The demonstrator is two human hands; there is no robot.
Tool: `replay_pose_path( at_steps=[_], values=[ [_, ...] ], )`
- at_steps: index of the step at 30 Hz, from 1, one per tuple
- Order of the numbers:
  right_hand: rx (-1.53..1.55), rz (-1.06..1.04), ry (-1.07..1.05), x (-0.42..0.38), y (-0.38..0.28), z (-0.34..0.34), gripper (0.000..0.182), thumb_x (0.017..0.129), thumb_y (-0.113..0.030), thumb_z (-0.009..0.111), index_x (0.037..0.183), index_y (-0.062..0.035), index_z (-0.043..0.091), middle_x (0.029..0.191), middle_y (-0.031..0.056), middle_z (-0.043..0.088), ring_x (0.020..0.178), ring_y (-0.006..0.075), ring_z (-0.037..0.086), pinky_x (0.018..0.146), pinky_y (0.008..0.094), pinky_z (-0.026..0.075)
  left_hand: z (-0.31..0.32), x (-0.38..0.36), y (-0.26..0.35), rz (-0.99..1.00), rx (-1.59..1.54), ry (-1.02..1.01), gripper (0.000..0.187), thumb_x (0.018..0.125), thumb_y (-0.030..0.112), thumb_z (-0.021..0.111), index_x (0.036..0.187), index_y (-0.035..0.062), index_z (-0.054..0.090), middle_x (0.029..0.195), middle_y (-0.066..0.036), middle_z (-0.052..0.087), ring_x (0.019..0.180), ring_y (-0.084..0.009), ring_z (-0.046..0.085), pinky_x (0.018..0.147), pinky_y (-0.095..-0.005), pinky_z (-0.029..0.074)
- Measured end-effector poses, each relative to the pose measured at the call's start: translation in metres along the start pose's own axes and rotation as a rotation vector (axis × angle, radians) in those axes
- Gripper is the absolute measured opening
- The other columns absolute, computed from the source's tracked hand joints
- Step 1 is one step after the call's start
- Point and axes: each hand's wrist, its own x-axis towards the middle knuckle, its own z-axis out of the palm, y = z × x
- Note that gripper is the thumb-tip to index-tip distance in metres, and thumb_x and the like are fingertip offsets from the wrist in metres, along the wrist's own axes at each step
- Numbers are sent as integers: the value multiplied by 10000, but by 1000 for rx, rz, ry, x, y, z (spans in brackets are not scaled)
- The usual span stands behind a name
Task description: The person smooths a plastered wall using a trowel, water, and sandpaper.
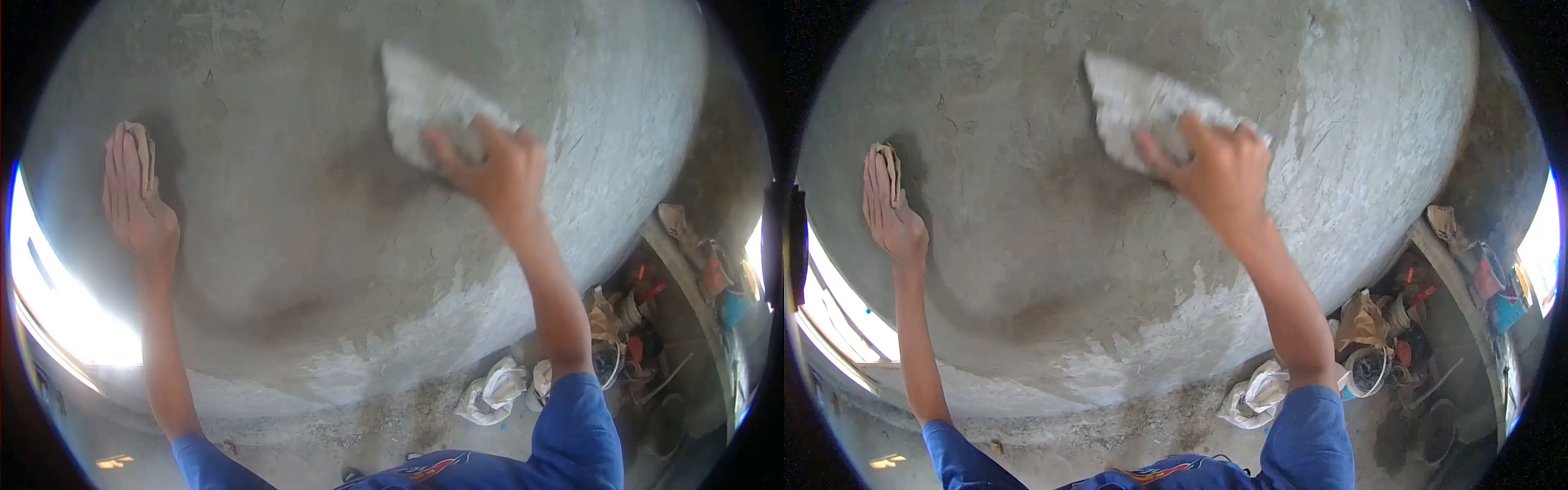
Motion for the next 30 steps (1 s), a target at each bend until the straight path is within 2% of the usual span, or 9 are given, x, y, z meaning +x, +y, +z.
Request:
replay_pose_path(
  at_steps=[8, 13, 15, 18, 20, 24, 27, 28, 30],
  values=[
    [58, -315, -60, -86, -7, 6, 339, 818, -458, 702, 729, -138, 632, 459, -58, 518, 390, 42, 482, 450, 247, 371, -3, -6, -1, 21, -8, -62, 426, 1021, 191, 259, 1360, 35, 463, 1376, -101, 504, 1298, -278, 451, 1072, -399, 345],
    [-193, 128, 90, 86, 72, -3, 633, 756, -667, 651, 642, -45, 626, 473, 38, 532, 391, 154, 488, 433, 285, 440, 0, -2, 0, 15, -21, -68, 403, 1009, 136, 303, 1379, 48, 440, 1406, -84, 474, 1326, -242, 419, 1095, -392, 330],
    [526, 849, -711, 179, 50, -99, 714, 910, -422, 584, 1374, 76, 366, 1328, 285, 470, 1181, 379, 532, 926, 415, 502, 0, 2, 4, 26, 25, -21, 411, 965, 54, 308, 1321, -12, 501, 1312, -146, 558, 1255, -329, 496, 1034, -414, 376],
    [-292, 214, 59, 93, 75, -7, 642, 763, -690, 621, 661, -57, 643, 491, 35, 551, 420, 141, 510, 421, 287, 433, 3, -2, 1, 23, -14, 20, 405, 934, 20, 352, 1301, -17, 521, 1303, -158, 563, 1247, -334, 504, 1023, -417, 381],
    [-127, -141, 134, -6, 47, 14, 475, 762, -584, 695, 825, -115, 657, 445, 23, 503, 375, 135, 464, 440, 294, 445, 4, 0, 0, 45, -44, 50, 448, 883, -22, 397, 1317, -5, 506, 1330, -147, 542, 1274, -313, 479, 1039, -415, 368],
    [86, -180, -515, -278, -2, 10, 222, 809, -297, 664, 982, -165, 616, 556, 1, 596, 408, 180, 529, 609, 405, 472, -10, -1, 5, 77, -107, 28, 529, 782, -89, 462, 1304, -19, 511, 1346, -163, 525, 1285, -308, 470, 1041, -416, 362],
    [126, -458, -887, -451, -13, -57, 453, 897, -272, 515, 1340, -179, 506, 1132, 20, 655, 995, 288, 638, 852, 536, 441, -27, -19, 1, 87, -101, -37, 426, 813, -8, 505, 1233, 4, 576, 1267, -150, 590, 1203, -300, 546, 1005, -398, 398],
    [275, 414, -1295, -458, -44, -84, 679, 800, -476, 642, 1333, -85, 489, 1148, 193, 633, 1014, 374, 621, 954, 517, 415, -45, -23, 4, 143, -144, -59, 430, 804, -5, 514, 1228, 10, 581, 1268, -143, 591, 1198, -284, 552, 1008, -395, 398],
    [198, 727, -1302, -437, -70, -108, 693, 766, -532, 654, 1274, -72, 554, 1114, 238, 630, 1027, 405, 603, 915, 504, 441, -62, -38, 1, 170, -134, 0, 434, 797, 3, 525, 1228, 13, 581, 1268, -130, 594, 1195, -260, 555, 1015, -387, 401]
  ],
)
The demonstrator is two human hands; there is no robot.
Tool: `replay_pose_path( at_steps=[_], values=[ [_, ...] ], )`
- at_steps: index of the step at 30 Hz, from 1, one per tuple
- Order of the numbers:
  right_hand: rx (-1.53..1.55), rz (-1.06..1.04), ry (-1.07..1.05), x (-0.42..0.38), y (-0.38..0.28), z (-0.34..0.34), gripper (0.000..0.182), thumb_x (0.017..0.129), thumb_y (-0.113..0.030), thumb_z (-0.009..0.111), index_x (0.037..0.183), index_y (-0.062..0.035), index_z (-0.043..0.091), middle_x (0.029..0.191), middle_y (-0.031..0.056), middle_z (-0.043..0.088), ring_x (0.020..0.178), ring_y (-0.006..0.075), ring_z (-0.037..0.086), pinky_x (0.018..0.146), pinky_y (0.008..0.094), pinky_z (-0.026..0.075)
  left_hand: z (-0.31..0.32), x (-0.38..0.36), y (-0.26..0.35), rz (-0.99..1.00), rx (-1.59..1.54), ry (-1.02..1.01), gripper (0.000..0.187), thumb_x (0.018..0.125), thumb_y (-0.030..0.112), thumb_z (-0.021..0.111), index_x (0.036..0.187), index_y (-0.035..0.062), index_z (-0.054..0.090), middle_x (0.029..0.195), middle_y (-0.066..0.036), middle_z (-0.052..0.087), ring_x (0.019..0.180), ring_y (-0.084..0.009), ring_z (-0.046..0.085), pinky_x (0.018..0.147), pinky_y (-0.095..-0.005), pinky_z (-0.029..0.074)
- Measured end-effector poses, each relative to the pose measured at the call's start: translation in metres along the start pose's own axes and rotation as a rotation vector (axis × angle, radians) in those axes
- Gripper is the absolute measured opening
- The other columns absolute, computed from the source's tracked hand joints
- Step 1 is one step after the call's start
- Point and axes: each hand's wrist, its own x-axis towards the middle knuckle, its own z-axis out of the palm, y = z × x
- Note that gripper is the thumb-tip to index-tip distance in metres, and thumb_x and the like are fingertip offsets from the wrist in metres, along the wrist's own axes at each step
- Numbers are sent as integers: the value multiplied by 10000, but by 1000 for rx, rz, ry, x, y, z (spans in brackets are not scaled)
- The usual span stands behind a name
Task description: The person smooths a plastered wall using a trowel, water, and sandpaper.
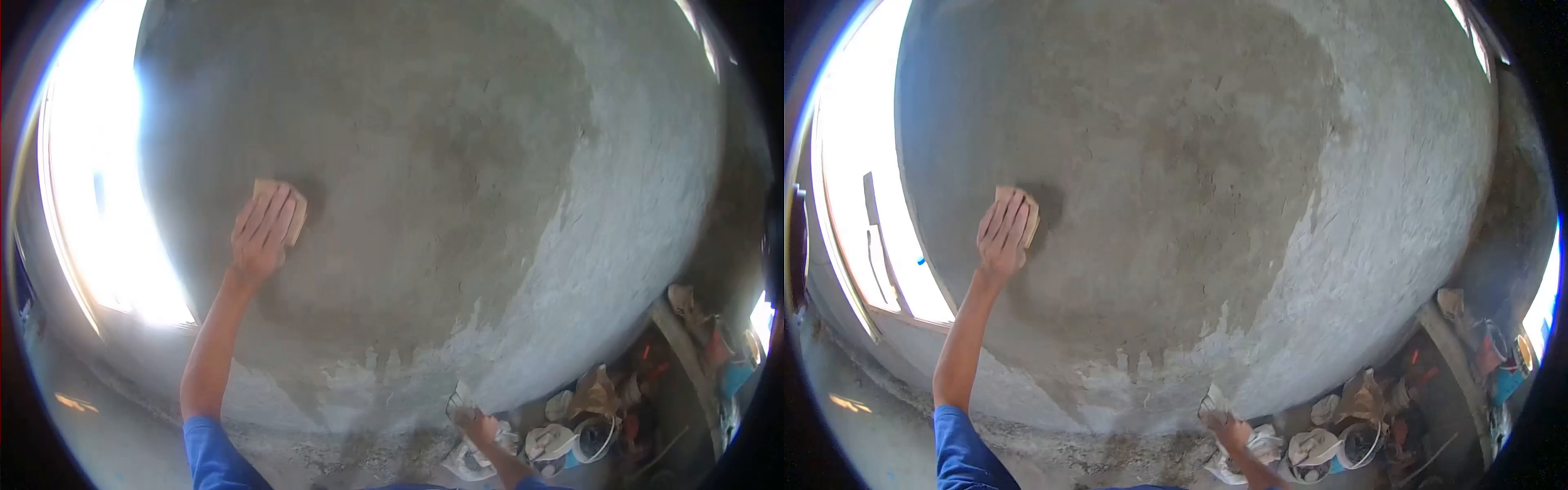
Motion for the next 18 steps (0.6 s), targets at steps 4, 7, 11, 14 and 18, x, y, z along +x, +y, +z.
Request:
replay_pose_path(
  at_steps=[4, 7, 11, 14, 18],
  values=[
    [112, 121, 367, -4, -42, -12, 564, 759, -485, 668, 1086, -26, 664, 889, 221, 679, 862, 411, 649, 781, 478, 499, -18, -29, -1, -142, 22, -61, 432, 801, -3, 518, 1229, 9, 576, 1269, -125, 594, 1205, -264, 545, 1018, -383, 402],
    [333, -12, 544, 26, -87, -49, 440, 764, -419, 714, 854, 8, 656, 742, 240, 647, 744, 429, 633, 643, 485, 477, -12, -23, 4, -219, -53, -144, 467, 790, -23, 530, 1254, 15, 561, 1303, -132, 565, 1224, -273, 527, 1031, -393, 393],
    [548, 115, 600, 4, -148, -67, 386, 792, -337, 725, 808, 40, 641, 716, 235, 644, 711, 409, 643, 618, 457, 463, 38, 8, 3, -272, -87, -56, 485, 777, -55, 539, 1259, 1, 556, 1319, -137, 549, 1223, -291, 524, 1023, -401, 413],
    [522, 83, 700, -16, -154, -22, 456, 778, -360, 740, 823, 84, 643, 721, 245, 645, 680, 400, 650, 616, 444, 477, 72, 64, 13, -326, -157, 72, 477, 791, -46, 552, 1265, 6, 551, 1335, -138, 533, 1262, -287, 487, 1058, -401, 396],
    [495, 236, 488, -59, -129, 43, 489, 768, -392, 737, 883, 78, 665, 742, 250, 652, 721, 406, 653, 642, 464, 484, 85, 84, 37, -320, -234, 51, 447, 823, 2, 544, 1271, 12, 547, 1337, -128, 532, 1274, -282, 474, 1063, -418, 396]
  ],
)
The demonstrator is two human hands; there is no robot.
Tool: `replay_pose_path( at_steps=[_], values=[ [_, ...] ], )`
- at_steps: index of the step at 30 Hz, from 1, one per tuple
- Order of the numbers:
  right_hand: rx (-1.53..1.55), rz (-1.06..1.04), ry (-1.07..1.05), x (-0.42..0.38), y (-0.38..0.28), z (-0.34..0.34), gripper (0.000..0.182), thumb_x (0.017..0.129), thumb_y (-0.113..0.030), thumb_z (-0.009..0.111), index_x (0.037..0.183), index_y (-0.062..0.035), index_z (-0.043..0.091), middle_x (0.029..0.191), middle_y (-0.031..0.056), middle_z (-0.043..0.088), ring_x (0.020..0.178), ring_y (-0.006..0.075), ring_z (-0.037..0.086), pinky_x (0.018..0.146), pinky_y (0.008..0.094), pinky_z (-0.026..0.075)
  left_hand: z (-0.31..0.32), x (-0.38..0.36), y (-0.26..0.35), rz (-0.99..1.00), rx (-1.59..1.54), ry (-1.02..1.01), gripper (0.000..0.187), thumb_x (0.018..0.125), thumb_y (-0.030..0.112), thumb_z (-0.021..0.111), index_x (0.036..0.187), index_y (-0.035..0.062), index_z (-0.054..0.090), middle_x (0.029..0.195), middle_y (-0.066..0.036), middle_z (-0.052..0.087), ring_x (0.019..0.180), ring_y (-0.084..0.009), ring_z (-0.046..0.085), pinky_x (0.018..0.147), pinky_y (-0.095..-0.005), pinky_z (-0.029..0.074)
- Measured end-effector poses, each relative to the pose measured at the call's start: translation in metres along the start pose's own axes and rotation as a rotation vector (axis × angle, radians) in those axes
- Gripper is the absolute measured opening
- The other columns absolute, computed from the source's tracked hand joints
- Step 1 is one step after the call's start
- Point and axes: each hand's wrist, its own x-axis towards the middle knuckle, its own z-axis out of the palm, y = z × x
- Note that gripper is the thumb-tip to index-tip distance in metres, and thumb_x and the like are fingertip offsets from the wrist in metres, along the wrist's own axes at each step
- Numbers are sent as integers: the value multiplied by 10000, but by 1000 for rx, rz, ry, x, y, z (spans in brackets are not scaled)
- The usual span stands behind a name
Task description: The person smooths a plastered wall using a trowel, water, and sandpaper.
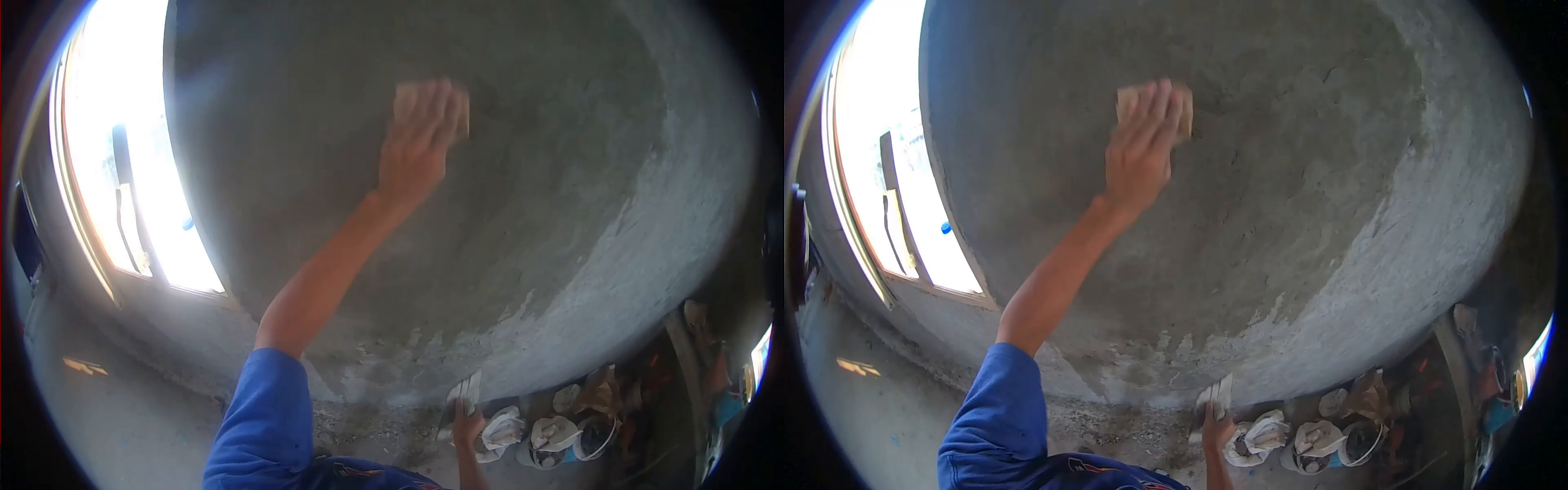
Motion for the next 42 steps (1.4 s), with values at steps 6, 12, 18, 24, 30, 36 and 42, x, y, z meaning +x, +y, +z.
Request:
replay_pose_path(
  at_steps=[6, 12, 18, 24, 30, 36, 42],
  values=[
    [-118, 212, -34, -54, 94, -2, 518, 779, -419, 704, 915, 80, 672, 800, 249, 668, 771, 430, 644, 680, 474, 491, -32, -149, 11, 181, 122, -293, 456, 808, -21, 564, 1252, 79, 590, 1340, -96, 541, 1287, -248, 468, 1098, -419, 360],
    [-308, 241, 16, -35, 175, -32, 528, 782, -423, 702, 941, 80, 672, 815, 248, 671, 782, 423, 648, 686, 471, 498, -5, 30, -22, -5, 45, 17, 528, 759, -68, 543, 1279, 24, 538, 1364, -148, 505, 1294, -311, 451, 1079, -467, 357],
    [-266, 326, -22, -6, 185, -43, 551, 783, -437, 713, 948, 88, 673, 820, 257, 673, 782, 417, 655, 652, 489, 498, 6, -67, 29, 9, 47, -131, 448, 824, -6, 519, 1270, 24, 548, 1377, -168, 488, 1293, -337, 446, 1076, -474, 352],
    [-238, 335, -156, -11, 176, -22, 609, 788, -449, 708, 999, 119, 647, 851, 273, 671, 796, 421, 656, 672, 484, 497, -31, -248, 81, 68, 40, -416, 361, 915, 107, 552, 1277, 110, 563, 1307, -71, 568, 1241, -218, 509, 1062, -377, 405],
    [-238, 221, -240, -25, 167, -15, 511, 806, -398, 702, 915, 98, 652, 818, 274, 662, 757, 425, 645, 666, 484, 476, 3, -104, 25, 97, 45, -40, 441, 777, -2, 585, 1214, 53, 601, 1268, -125, 585, 1212, -293, 530, 997, -472, 438],
    [-95, 347, -284, -37, 168, -7, 482, 806, -372, 703, 890, 101, 655, 787, 274, 657, 731, 417, 642, 649, 468, 477, -7, -209, 75, -4, 22, -405, 356, 873, 105, 599, 1227, 138, 608, 1294, -58, 582, 1236, -235, 516, 1055, -427, 406],
    [-247, 243, -254, -54, 199, -2, 480, 797, -368, 711, 897, 98, 654, 797, 262, 662, 735, 400, 650, 643, 463, 479, -35, -300, 55, 435, 9, -480, 345, 938, 238, 543, 1278, 199, 576, 1354, 1, 534, 1278, -160, 473, 1111, -361, 339]
  ],
)
